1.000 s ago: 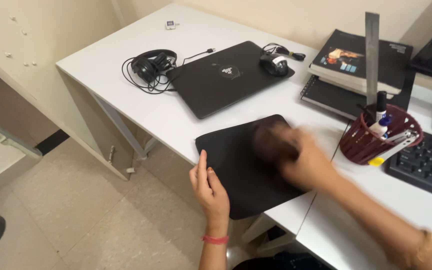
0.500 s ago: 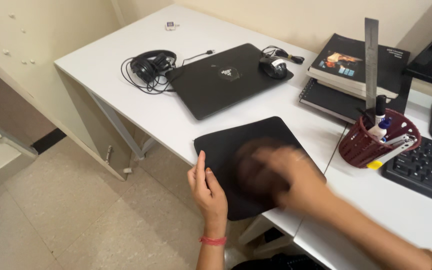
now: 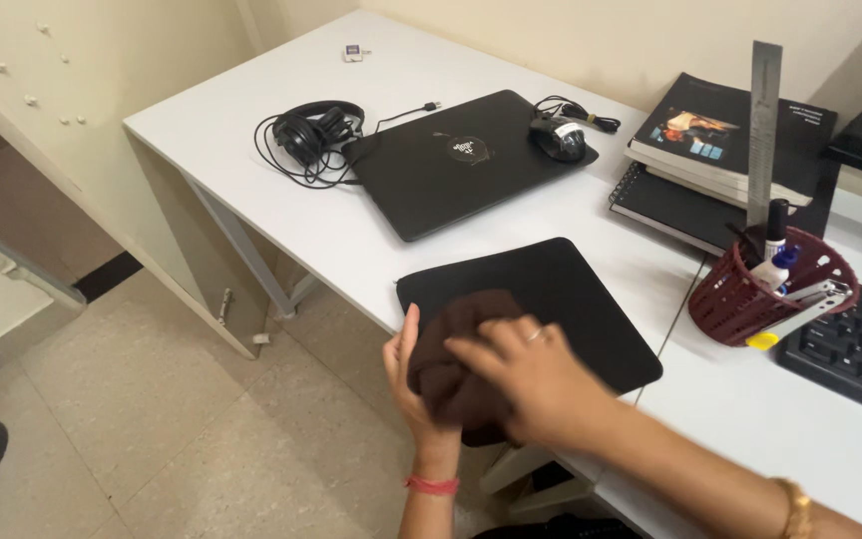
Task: The person wipes a white desk surface, a black mousepad, a closed laptop, and a pair of headphones using a brown cloth. They move items aside to reach the desk, wipe each object, and return them to their original positions.
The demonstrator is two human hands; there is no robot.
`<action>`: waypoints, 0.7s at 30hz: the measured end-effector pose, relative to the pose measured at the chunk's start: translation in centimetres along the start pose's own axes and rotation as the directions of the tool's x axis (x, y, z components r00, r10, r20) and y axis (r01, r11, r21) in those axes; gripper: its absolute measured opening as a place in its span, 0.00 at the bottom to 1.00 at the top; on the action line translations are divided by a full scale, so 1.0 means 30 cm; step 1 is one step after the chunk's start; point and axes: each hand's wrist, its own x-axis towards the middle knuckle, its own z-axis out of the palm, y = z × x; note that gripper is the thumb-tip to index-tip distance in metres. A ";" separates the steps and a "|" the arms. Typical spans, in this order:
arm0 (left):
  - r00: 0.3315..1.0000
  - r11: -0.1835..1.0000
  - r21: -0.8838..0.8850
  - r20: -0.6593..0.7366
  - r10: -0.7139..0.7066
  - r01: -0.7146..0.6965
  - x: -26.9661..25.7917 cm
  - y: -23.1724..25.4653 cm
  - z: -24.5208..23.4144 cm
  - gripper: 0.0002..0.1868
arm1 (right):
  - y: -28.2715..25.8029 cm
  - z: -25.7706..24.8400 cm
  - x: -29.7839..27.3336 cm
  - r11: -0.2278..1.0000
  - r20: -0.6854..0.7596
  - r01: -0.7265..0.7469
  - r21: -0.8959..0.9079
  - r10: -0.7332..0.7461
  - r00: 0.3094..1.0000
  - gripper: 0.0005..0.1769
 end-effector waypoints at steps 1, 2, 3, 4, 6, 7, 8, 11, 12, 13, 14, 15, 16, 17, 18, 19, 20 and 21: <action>0.998 0.998 -0.007 0.005 -0.070 0.070 0.006 -0.004 -0.003 0.30 | -0.017 0.019 0.003 0.997 -0.033 0.083 -0.003 -0.083 0.996 0.48; 0.990 0.990 -0.015 0.011 -0.139 0.139 0.013 -0.009 -0.004 0.26 | -0.022 0.031 0.011 0.986 -0.066 0.164 -0.010 -0.165 0.984 0.48; 0.977 0.977 -0.020 0.021 -0.214 0.214 0.011 -0.009 -0.005 0.24 | 0.011 0.018 0.030 0.996 -0.103 0.091 0.019 -0.089 0.991 0.46; 0.974 0.974 -0.016 0.021 -0.227 0.228 0.007 -0.008 -0.006 0.24 | 0.070 -0.016 0.056 0.999 -0.136 0.018 0.051 -0.010 0.991 0.45; 0.968 0.968 -0.015 0.014 -0.249 0.249 0.012 -0.009 -0.001 0.22 | 0.154 -0.057 0.129 0.987 -0.265 -0.160 0.008 0.157 0.951 0.41; 0.956 0.956 -0.005 0.020 -0.292 0.292 0.012 -0.009 0.001 0.23 | 0.183 -0.074 0.145 0.972 -0.270 -0.232 -0.033 0.215 0.938 0.39; 0.942 0.943 0.005 0.027 -0.334 0.334 0.012 -0.012 0.002 0.23 | 0.201 -0.088 0.156 0.950 -0.279 -0.302 -0.074 0.272 0.921 0.38; 0.947 0.947 0.024 0.012 -0.321 0.321 0.008 -0.024 0.008 0.23 | 0.130 -0.052 0.116 0.962 -0.278 -0.145 0.232 0.208 0.938 0.37; 0.956 0.955 0.029 0.000 -0.294 0.294 0.002 -0.027 0.013 0.23 | 0.075 -0.017 0.085 0.983 -0.152 -0.087 0.163 0.112 0.982 0.39; 0.945 0.934 -0.147 0.019 -0.326 0.325 -0.006 -0.030 0.018 0.22 | 0.026 0.014 0.051 0.994 -0.017 -0.024 0.106 0.026 1.000 0.41; 0.934 0.882 -0.318 0.043 -0.354 0.349 -0.013 -0.032 0.025 0.21 | 0.007 0.024 0.028 0.997 -0.044 0.034 0.067 -0.031 0.999 0.44; 0.926 0.805 -0.473 0.066 -0.372 0.357 -0.009 -0.036 0.023 0.21 | -0.010 0.035 0.025 0.995 -0.073 0.099 0.029 -0.096 0.993 0.47; 0.941 0.890 -0.315 0.034 -0.336 0.329 -0.003 -0.041 0.019 0.21 | -0.016 0.041 0.031 0.987 -0.100 0.162 -0.010 -0.162 0.982 0.50; 0.954 0.943 -0.146 0.010 -0.300 0.298 -0.005 -0.041 0.017 0.22 | 0.011 0.027 0.047 0.997 -0.139 0.081 -0.002 -0.081 0.987 0.46; 0.966 0.965 0.028 -0.007 -0.260 0.260 -0.005 -0.040 0.012 0.22 | 0.061 -0.004 0.070 1.000 -0.175 -0.001 0.009 0.002 0.984 0.43; 0.962 0.962 0.027 -0.002 -0.273 0.273 0.001 -0.038 0.008 0.22 | 0.110 -0.034 0.109 0.993 -0.211 -0.114 -0.030 0.105 0.972 0.41; 0.958 0.958 0.027 0.002 -0.285 0.285 0.005 -0.033 0.004 0.22 | 0.144 -0.052 0.138 0.972 -0.251 -0.227 -0.063 0.205 0.946 0.40; 0.955 0.955 0.021 0.005 -0.297 0.297 0.011 -0.029 0.008 0.22 | 0.169 -0.068 0.147 0.954 -0.266 -0.291 -0.077 0.262 0.928 0.39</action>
